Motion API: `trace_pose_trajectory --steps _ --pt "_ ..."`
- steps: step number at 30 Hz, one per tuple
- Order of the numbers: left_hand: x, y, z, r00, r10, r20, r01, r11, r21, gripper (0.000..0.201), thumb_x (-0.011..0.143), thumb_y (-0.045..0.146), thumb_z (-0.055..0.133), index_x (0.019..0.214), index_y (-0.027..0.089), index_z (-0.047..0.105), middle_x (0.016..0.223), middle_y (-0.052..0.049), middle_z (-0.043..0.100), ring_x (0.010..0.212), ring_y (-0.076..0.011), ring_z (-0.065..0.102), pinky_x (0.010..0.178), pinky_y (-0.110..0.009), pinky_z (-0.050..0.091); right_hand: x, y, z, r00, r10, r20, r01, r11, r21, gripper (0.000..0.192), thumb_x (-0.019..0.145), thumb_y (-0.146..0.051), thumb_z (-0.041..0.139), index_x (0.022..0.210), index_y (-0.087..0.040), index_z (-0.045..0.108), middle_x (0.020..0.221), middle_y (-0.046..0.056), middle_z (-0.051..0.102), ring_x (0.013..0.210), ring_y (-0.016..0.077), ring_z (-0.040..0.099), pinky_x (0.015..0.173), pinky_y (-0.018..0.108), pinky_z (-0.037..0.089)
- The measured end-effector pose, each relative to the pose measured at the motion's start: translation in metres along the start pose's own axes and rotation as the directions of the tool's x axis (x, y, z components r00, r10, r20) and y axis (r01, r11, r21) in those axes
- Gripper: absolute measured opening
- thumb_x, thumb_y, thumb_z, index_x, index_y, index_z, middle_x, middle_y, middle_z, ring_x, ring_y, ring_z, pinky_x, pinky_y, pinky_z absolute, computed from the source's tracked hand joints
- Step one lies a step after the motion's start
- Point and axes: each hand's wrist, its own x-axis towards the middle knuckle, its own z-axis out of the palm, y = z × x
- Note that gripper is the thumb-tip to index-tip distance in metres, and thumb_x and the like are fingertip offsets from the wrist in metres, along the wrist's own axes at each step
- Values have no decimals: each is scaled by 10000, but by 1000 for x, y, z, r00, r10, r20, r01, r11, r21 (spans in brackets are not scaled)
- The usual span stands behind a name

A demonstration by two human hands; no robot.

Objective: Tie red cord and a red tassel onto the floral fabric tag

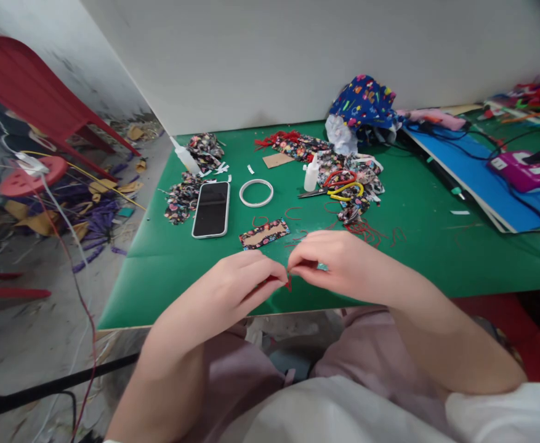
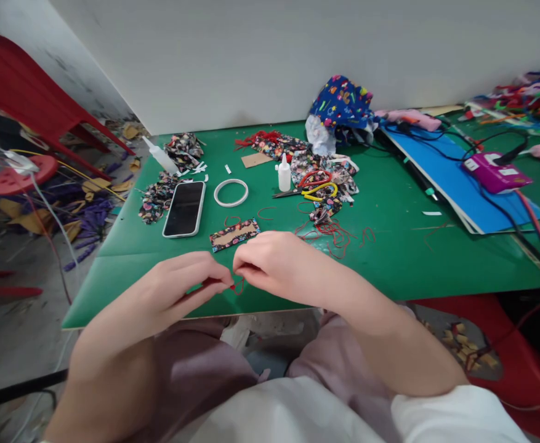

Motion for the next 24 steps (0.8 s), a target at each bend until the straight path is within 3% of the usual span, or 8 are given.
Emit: trace_pose_trajectory --steps 7,15,24 --pt "-1 -4 1 992 -37 -120 40 999 19 62 852 199 513 874 210 570 802 22 626 730 -88 575 663 -174 424 2 -6 -2 990 127 -64 -125 992 32 83 783 -123 563 757 -173 623 688 -20 626 650 100 542 610 216 389" --pt "4 -4 6 978 -18 -209 42 993 111 64 847 205 506 854 209 569 748 13 623 667 -107 573 625 -201 429 3 -7 6 975 175 -136 -166 983 81 79 777 -134 559 741 -181 612 670 -28 624 606 90 533 593 211 383" --pt "7 -4 19 915 33 -402 89 955 282 103 840 185 508 921 196 569 792 -18 632 712 -142 568 676 -248 436 5 -5 10 953 261 -154 -224 949 222 104 796 -143 525 769 -171 621 646 -30 606 577 80 512 547 196 372"
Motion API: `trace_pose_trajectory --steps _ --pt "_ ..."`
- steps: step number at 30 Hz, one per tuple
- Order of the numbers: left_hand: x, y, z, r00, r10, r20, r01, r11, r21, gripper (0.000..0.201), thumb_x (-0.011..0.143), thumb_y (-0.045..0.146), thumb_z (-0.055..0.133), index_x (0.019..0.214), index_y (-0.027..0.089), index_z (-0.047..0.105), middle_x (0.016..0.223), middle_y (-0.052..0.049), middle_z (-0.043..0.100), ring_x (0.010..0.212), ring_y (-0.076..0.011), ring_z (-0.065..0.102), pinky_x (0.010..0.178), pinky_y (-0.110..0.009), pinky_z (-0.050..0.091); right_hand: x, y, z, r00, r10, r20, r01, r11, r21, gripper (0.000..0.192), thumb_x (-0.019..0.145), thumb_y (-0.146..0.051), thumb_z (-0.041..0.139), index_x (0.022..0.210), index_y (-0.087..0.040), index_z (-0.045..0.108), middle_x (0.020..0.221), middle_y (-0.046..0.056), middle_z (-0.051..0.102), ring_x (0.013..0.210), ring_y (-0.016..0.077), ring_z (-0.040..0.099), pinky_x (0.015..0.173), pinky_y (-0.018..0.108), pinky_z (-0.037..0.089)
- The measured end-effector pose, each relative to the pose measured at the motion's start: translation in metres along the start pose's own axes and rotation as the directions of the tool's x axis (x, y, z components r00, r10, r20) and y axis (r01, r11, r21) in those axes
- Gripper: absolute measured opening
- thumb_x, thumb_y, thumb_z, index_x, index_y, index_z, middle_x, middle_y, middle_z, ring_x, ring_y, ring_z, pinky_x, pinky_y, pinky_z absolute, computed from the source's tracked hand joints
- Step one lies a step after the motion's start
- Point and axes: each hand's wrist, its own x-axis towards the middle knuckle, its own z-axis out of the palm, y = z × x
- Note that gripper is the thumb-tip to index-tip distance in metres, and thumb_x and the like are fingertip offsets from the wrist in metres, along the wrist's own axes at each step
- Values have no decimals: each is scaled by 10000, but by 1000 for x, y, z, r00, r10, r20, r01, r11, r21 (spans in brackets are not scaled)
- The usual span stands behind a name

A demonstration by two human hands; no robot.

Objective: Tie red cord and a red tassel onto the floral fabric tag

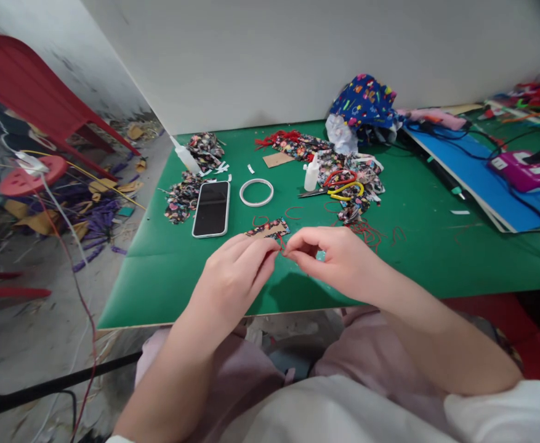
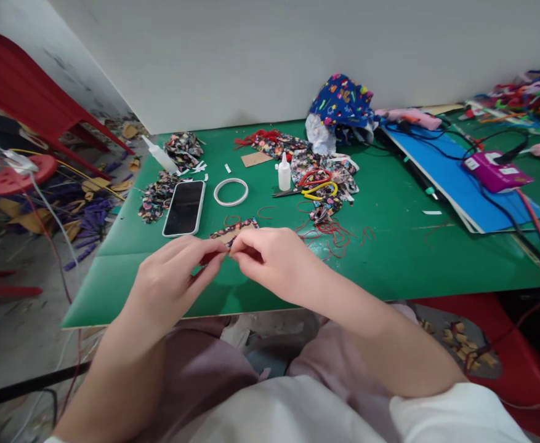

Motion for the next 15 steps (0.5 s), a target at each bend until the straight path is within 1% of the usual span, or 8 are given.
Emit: trace_pose_trajectory --steps 2,5,9,11,15 --pt "0 1 2 999 -32 -43 33 999 7 106 832 180 520 922 194 574 795 -16 638 707 -140 565 679 -249 436 0 1 0 1000 21 -1 -21 998 55 118 795 -138 515 793 -172 628 691 -23 633 605 85 537 552 194 390" --pt "0 2 4 990 -83 -117 86 996 19 110 821 171 542 921 196 581 771 -6 641 694 -133 568 671 -241 436 0 3 3 998 49 -24 -46 991 130 157 799 -131 498 858 -176 637 818 -6 677 701 101 589 577 194 426" --pt "2 3 6 965 -162 -207 158 987 -34 95 811 161 554 887 203 593 770 6 652 676 -118 577 649 -226 436 1 2 7 996 32 -86 -18 987 161 184 806 -129 492 891 -188 644 878 -4 689 772 115 615 618 204 454" --pt "2 4 7 949 -222 -225 213 975 -62 86 811 170 552 870 210 601 748 15 650 645 -112 571 635 -224 437 1 1 8 994 12 -105 5 987 158 184 815 -139 488 897 -187 645 885 -1 691 776 116 618 627 208 460" --pt "3 4 9 928 -305 -214 286 952 -112 91 813 194 550 871 217 617 718 27 648 620 -109 565 617 -218 438 3 1 10 994 1 -110 17 987 159 189 826 -145 482 920 -184 641 881 1 689 750 107 612 616 208 461"
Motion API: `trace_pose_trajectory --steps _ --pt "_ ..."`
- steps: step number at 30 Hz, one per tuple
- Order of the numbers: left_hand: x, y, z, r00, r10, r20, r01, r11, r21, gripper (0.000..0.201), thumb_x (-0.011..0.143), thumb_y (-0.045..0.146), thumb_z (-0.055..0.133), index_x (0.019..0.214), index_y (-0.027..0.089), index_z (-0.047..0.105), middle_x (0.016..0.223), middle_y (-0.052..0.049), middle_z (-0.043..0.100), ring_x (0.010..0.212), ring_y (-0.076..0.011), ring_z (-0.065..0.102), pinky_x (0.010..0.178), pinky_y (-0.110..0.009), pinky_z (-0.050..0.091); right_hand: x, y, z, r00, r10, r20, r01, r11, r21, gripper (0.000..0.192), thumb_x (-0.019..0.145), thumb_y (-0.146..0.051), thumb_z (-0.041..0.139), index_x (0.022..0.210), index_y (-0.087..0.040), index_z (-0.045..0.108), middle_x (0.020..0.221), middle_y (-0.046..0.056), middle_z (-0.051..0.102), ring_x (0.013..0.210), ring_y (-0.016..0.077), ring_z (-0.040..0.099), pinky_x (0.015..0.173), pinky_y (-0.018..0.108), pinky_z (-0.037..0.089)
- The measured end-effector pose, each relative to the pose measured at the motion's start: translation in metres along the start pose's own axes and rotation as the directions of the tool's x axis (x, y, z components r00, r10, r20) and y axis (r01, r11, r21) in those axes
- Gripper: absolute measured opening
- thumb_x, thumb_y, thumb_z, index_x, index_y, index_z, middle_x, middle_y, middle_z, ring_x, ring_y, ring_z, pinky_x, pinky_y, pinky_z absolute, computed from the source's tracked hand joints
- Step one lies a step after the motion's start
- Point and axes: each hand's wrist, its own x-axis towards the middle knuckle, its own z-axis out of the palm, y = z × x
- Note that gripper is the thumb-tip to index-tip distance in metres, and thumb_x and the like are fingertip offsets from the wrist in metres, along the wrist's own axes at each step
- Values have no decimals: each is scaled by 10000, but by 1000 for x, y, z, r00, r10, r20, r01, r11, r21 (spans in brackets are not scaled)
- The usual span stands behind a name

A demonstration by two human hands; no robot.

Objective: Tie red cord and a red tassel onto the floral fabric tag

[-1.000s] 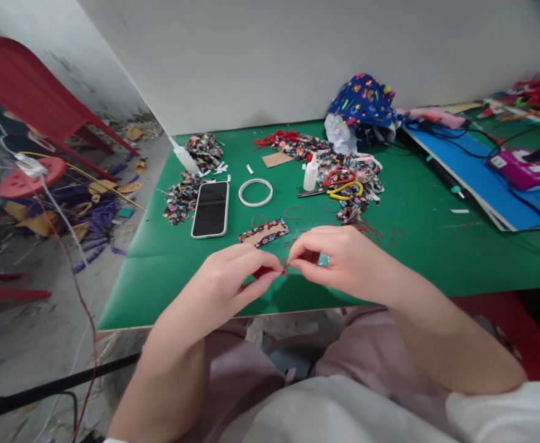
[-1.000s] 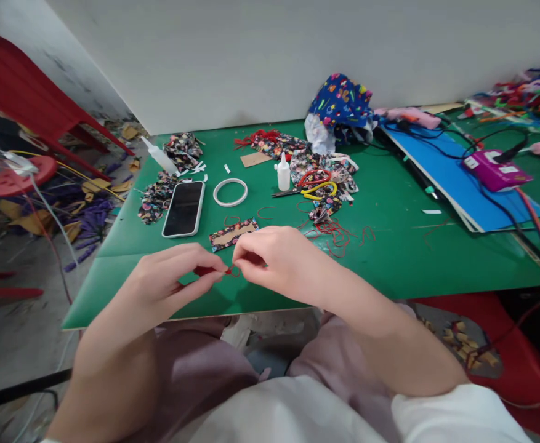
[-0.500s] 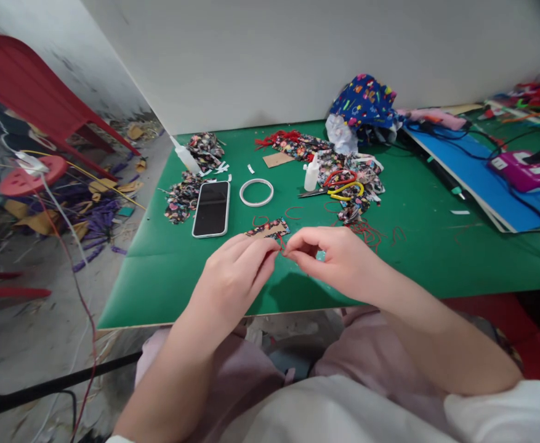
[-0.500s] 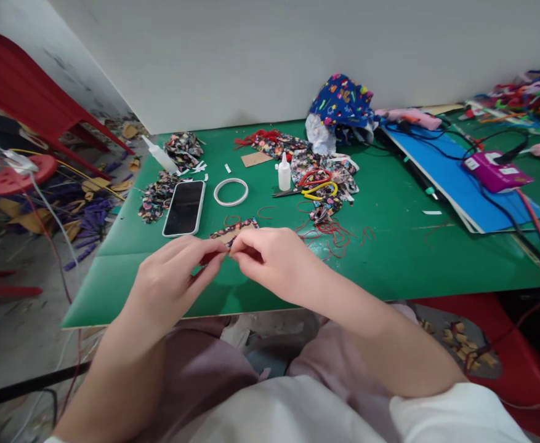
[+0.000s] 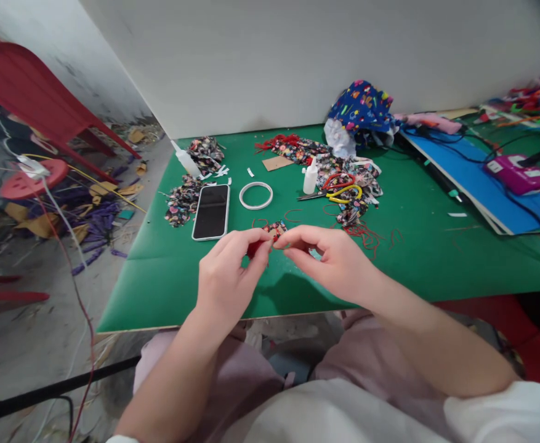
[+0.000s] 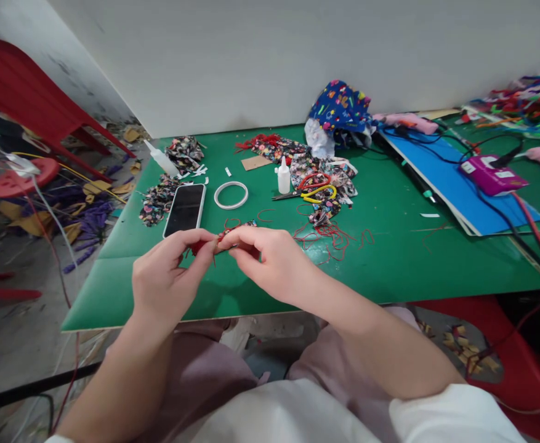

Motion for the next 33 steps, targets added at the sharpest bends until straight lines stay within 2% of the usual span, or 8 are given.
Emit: trace_pose_trajectory --steps 4,8,13,16,20,24,30,33 --pt "0 -1 0 992 -123 40 128 983 -131 82 813 217 560 863 217 625 737 31 653 607 -93 567 590 -199 435 1 1 1 1000 -16 -9 16 1000 16 199 825 -129 485 934 -191 640 898 0 689 775 108 616 624 208 467" --pt "0 -2 1 967 -240 89 256 908 -332 69 812 236 566 846 216 624 751 36 650 589 -72 566 566 -177 439 0 3 0 991 -133 -20 133 991 -23 208 840 -119 478 946 -192 641 920 7 684 796 100 612 661 203 466" --pt "2 -1 0 947 -282 153 321 810 -491 59 803 250 584 822 206 619 711 38 632 596 -62 574 558 -154 457 0 4 -1 960 -275 -41 272 959 -81 222 850 -100 470 942 -201 644 841 -4 674 743 87 580 700 208 456" --pt "3 1 1 934 -317 167 355 764 -539 59 798 242 589 807 189 613 657 40 613 561 -58 560 531 -151 450 0 5 3 951 -295 -95 283 951 -124 216 849 -106 479 911 -207 660 773 -12 665 670 87 548 676 213 450" --pt "2 1 7 913 -396 94 369 707 -603 63 784 231 609 818 178 613 651 38 605 582 -61 566 555 -155 455 -2 4 14 954 -233 -187 214 970 -118 206 837 -125 507 932 -215 666 830 -4 687 699 93 584 687 224 463" --pt "1 1 12 896 -440 65 352 612 -708 60 776 223 618 813 176 617 637 37 602 582 -64 564 567 -164 454 -4 5 24 960 -84 -268 93 995 21 142 811 -171 560 879 -209 678 837 -8 700 719 97 618 692 221 485" --pt "2 4 9 863 -406 302 449 340 -826 61 765 229 633 785 175 613 606 37 591 545 -53 526 530 -147 421 -2 8 35 955 180 -234 -54 886 461 71 773 -200 599 809 -206 660 803 -20 692 684 86 626 605 198 496" --pt "1 2 7 855 -350 383 485 273 -831 51 780 227 621 779 178 611 585 36 576 547 -57 521 531 -153 417 -1 8 36 945 276 -175 -117 786 607 26 750 -216 629 760 -193 637 712 -34 662 622 78 603 579 199 487"
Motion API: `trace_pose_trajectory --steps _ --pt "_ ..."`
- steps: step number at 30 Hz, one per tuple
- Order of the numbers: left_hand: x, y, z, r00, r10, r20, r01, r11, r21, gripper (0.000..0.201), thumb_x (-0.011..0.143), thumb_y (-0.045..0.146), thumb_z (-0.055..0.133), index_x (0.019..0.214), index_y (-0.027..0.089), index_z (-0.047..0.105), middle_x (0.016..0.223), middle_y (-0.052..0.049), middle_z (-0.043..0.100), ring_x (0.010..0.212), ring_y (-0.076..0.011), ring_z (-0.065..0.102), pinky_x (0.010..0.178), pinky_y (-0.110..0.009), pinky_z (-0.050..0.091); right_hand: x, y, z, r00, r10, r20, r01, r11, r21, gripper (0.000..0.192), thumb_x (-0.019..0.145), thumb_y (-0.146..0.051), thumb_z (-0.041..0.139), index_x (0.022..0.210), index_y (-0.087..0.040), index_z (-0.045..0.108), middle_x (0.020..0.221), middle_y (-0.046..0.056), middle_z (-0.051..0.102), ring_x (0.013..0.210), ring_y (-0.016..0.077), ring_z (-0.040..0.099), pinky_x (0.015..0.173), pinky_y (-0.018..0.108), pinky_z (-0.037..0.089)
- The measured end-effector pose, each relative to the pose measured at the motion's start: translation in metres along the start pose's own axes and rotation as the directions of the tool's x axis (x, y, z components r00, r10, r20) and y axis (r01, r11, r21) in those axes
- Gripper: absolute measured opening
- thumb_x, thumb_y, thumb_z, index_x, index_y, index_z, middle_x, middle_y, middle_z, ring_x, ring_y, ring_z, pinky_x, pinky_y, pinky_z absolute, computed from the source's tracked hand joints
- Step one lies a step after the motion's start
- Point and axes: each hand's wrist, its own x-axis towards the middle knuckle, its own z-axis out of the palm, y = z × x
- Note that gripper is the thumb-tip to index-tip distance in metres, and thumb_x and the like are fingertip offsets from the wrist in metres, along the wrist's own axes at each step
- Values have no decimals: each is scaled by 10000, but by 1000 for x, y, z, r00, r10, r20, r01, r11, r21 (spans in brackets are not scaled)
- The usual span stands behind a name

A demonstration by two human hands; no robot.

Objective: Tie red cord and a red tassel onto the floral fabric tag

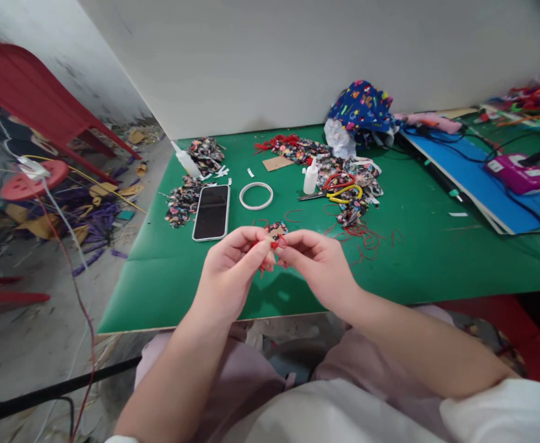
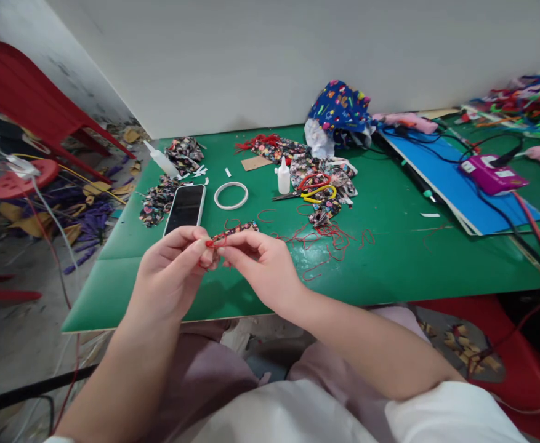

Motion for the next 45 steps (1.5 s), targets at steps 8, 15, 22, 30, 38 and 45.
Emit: trace_pose_trajectory --steps 8,15,22,30,38,45 --pt "-6 18 -29 831 100 547 -305 905 297 78 818 218 569 774 170 611 651 -24 611 615 -117 561 609 -232 450 1 -25 -15 887 -239 394 356 899 -256 80 822 -133 542 754 -159 574 722 -6 604 685 86 556 647 211 443" --pt "-4 43 -26 687 -85 722 -630 425 650 186 861 95 416 851 178 582 786 -21 615 716 -109 561 638 -197 431 11 -10 -30 614 -319 722 781 377 -497 143 883 -118 437 824 -144 565 742 38 584 738 130 492 678 244 402" --pt "10 0 -25 732 -110 673 -650 185 737 161 881 141 422 872 157 581 800 -32 623 745 -147 567 670 -258 436 25 11 -37 735 -11 678 650 299 -699 142 861 -94 458 813 -132 586 770 59 622 751 164 528 706 284 409" --pt "11 3 -28 773 -104 626 -582 278 764 166 902 236 423 902 183 581 867 -5 633 810 -130 562 723 -235 409 27 -3 -40 823 107 558 456 461 -761 128 865 -121 470 842 -142 594 856 50 655 836 162 559 757 276 407" --pt "18 6 -28 797 -208 567 -403 517 755 184 883 305 445 865 188 586 810 13 634 711 -100 562 643 -196 407 25 -7 -43 790 -17 613 541 492 -682 117 866 -123 459 829 -151 567 805 41 624 788 152 527 709 262 398" --pt "23 0 -28 847 -141 512 -319 636 703 134 836 270 512 806 171 598 713 5 625 648 -101 565 611 -189 420 24 -10 -45 778 -99 621 594 438 -675 119 851 -88 459 799 -151 545 784 41 613 767 152 514 720 266 392"
